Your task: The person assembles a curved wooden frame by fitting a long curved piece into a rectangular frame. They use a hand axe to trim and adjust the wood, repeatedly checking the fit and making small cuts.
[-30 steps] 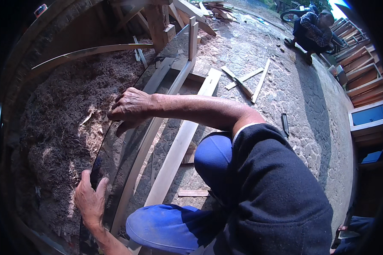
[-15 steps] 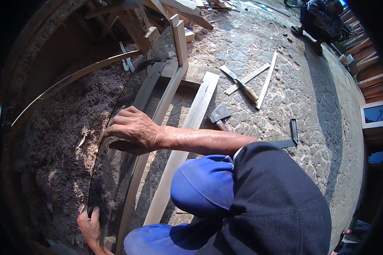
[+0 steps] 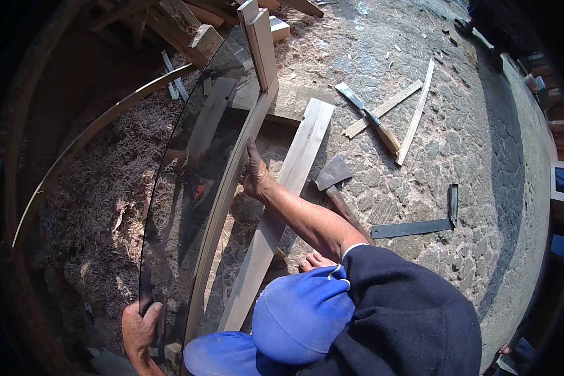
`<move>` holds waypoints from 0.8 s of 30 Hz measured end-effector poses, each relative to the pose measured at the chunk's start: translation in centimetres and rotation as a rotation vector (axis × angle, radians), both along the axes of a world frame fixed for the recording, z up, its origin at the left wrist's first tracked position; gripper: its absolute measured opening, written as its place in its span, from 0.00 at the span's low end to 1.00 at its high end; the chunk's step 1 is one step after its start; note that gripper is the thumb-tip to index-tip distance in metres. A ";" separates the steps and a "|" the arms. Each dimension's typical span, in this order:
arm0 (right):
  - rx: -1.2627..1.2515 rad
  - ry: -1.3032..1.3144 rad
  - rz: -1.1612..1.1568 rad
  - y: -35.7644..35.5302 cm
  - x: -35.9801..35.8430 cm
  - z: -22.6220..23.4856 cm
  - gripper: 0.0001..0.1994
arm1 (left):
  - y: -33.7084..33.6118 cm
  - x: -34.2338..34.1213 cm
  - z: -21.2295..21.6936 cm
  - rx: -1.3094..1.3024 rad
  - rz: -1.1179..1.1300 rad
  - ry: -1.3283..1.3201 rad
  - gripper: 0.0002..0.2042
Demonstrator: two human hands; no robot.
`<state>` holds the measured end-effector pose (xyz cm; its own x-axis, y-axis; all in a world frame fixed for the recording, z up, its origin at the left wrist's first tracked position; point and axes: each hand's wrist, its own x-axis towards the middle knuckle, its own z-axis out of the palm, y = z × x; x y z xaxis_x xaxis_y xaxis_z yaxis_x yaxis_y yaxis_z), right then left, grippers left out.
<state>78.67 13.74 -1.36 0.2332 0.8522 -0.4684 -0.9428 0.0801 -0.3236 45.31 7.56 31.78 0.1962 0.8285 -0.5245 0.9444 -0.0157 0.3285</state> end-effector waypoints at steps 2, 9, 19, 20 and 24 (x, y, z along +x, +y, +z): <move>0.012 0.053 -0.017 0.7 -0.3 -0.4 0.42 | 0.3 0.2 0.1 0.006 -0.015 -0.016 0.12; 0.094 0.091 -0.059 1.3 -0.9 -1.1 0.33 | 0.5 -1.7 -0.8 0.024 -0.010 -0.060 0.11; 0.002 -0.081 -0.036 1.3 -0.8 0.0 0.39 | 1.2 -1.9 -1.6 0.159 -0.097 -0.151 0.08; -0.091 -0.219 -0.066 1.0 -0.4 0.1 0.42 | 1.1 -1.8 -1.4 0.146 -0.099 -0.127 0.09; -0.366 -0.691 -0.095 0.4 5.1 2.3 0.44 | 1.0 -1.2 -0.9 0.156 -0.038 -0.041 0.09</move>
